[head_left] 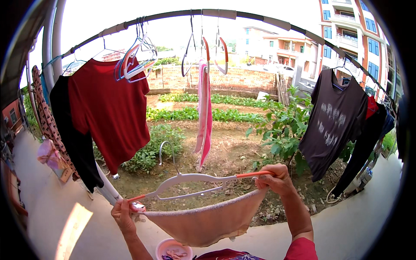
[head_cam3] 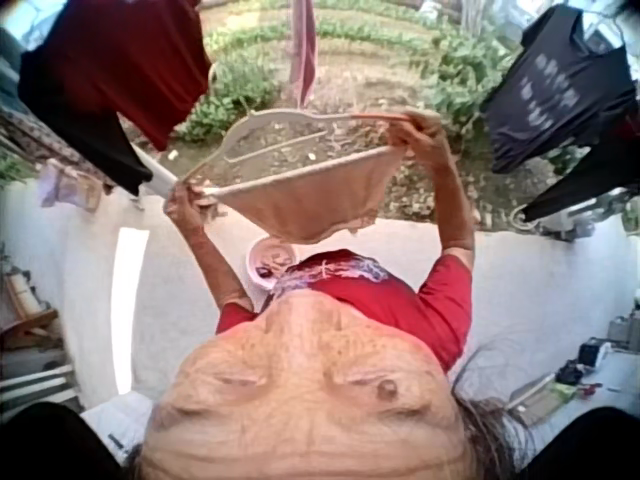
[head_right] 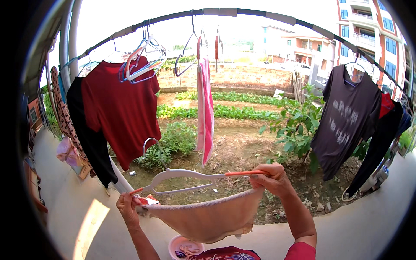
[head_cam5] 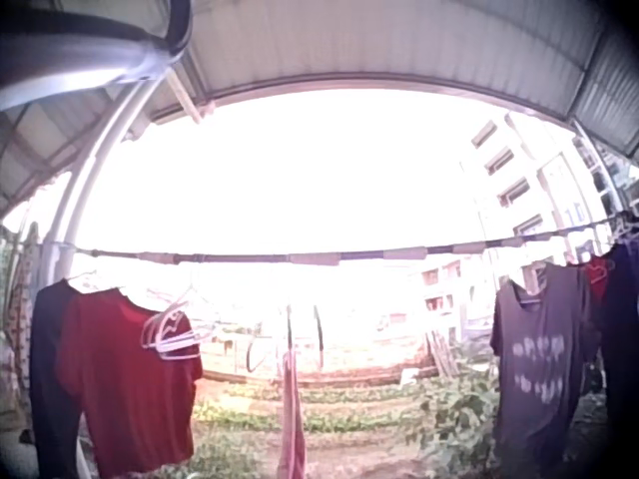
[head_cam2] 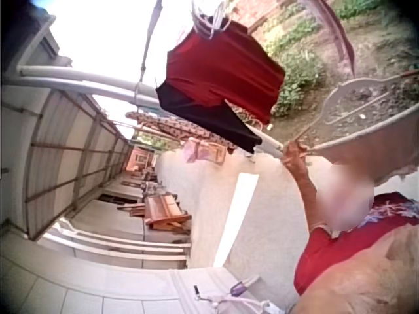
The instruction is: The person takes wet clothes from a pink basin, places them on hangers, and hangs them on an outdoor clothesline. Items handled include a red shirt, a towel, a patterned bra, and a pink bra. The person then carries the empty basin to a washing station and places it inside a larger red basin.
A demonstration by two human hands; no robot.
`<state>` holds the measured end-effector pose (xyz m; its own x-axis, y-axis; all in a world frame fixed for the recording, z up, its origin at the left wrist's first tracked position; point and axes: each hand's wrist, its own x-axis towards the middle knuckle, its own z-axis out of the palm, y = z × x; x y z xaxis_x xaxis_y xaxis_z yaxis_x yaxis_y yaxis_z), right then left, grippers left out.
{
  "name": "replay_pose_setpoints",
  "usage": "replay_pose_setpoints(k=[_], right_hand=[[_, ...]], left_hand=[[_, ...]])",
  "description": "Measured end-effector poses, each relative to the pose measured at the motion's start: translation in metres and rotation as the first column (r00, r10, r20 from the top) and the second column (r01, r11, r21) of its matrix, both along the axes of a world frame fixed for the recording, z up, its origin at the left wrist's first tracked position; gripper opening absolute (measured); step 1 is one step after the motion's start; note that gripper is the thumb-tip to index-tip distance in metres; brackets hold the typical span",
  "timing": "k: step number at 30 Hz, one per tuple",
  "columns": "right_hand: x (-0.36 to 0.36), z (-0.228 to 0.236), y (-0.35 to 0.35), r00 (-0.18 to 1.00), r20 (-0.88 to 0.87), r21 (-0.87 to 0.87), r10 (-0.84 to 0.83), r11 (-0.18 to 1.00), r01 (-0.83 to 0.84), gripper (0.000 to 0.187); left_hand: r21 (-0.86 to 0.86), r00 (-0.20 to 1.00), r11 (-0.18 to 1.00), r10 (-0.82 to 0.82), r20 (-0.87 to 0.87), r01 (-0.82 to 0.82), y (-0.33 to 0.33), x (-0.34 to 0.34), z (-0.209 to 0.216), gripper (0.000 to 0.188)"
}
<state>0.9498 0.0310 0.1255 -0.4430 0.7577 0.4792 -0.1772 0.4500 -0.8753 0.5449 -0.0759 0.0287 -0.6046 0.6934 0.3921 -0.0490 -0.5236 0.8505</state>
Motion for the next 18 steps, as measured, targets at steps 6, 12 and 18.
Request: replay_pose_setpoints(k=[6, 12, 18], right_hand=[[-0.023, 0.003, -0.018, 0.992, -0.127, 0.018, -0.022, 1.0, 0.025, 0.02], [-0.055, 0.021, -0.03, 1.0, -0.02, -0.004, -0.018, 1.0, 0.018, 0.017], [-0.098, 0.109, 0.002, 0.765, -0.002, 0.816, -0.643, 0.441, 0.373, 0.038]], left_hand=[[0.406, 0.085, 0.757, 0.515, -0.853, -0.512, 0.002, 0.014, 0.086, 0.046], [0.407, 0.286, 0.866, 0.485, -0.826, -0.291, 0.024, -0.015, 0.095, 0.029], [0.365, 0.375, 0.835, 0.52, -0.768, -0.412, 0.011, -0.041, 0.073, 0.032]])
